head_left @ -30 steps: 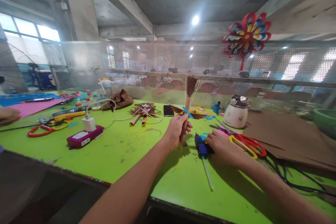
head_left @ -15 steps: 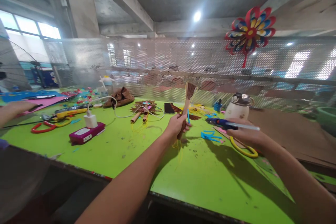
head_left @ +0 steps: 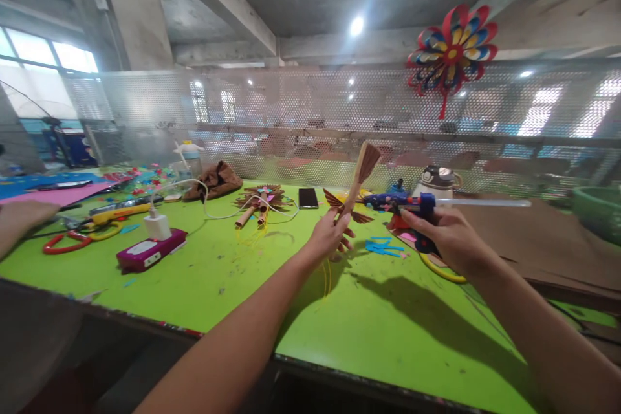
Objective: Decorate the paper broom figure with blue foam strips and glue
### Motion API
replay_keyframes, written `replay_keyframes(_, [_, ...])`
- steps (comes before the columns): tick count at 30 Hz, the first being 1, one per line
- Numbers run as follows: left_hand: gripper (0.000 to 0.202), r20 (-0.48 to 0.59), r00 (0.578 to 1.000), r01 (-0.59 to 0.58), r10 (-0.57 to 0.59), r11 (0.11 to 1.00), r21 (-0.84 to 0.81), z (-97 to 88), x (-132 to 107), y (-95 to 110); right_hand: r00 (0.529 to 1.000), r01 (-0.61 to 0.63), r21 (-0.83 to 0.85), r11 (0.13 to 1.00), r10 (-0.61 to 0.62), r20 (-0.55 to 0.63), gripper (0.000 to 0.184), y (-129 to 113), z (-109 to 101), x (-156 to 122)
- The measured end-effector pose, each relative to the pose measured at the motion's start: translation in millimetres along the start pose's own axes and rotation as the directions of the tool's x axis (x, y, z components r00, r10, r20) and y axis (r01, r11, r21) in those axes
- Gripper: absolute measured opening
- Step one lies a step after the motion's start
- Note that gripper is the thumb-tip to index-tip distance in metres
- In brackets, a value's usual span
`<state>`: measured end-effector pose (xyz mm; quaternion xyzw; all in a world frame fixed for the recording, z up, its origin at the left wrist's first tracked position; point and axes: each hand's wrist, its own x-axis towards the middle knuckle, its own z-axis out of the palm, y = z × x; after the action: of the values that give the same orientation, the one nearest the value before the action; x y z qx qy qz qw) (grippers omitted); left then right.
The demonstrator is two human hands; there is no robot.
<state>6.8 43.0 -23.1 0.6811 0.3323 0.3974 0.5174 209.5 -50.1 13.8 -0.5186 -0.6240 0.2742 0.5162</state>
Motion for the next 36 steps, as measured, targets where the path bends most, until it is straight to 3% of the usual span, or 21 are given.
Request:
replay_keyframes(7, [0.031, 0.014, 0.998, 0.059, -0.058, 0.994, -0.097, 1.2, -6, 5, 1.000, 0.031, -0.115, 0.993, -0.031, -0.003, 0.034, 0, -1, 2])
replay_keyframes(13, [0.026, 0.075, 0.995, 0.085, -0.071, 0.974, -0.208, 0.8, -10, 10, 1.000, -0.004, -0.099, 0.995, 0.006, 0.024, 0.037, 2, 5, 2])
replay_keyframes(26, [0.028, 0.097, 0.993, 0.085, -0.063, 0.968, -0.237, 8.0, -18, 18, 0.997, 0.073, -0.189, 0.979, -0.070, 0.022, 0.038, 7, 6, 3])
replay_keyframes(36, [0.026, 0.091, 0.993, 0.093, -0.072, 0.963, -0.253, 8.4, -18, 20, 0.998, 0.056, -0.223, 0.973, -0.055, 0.010, 0.036, 5, 4, 2])
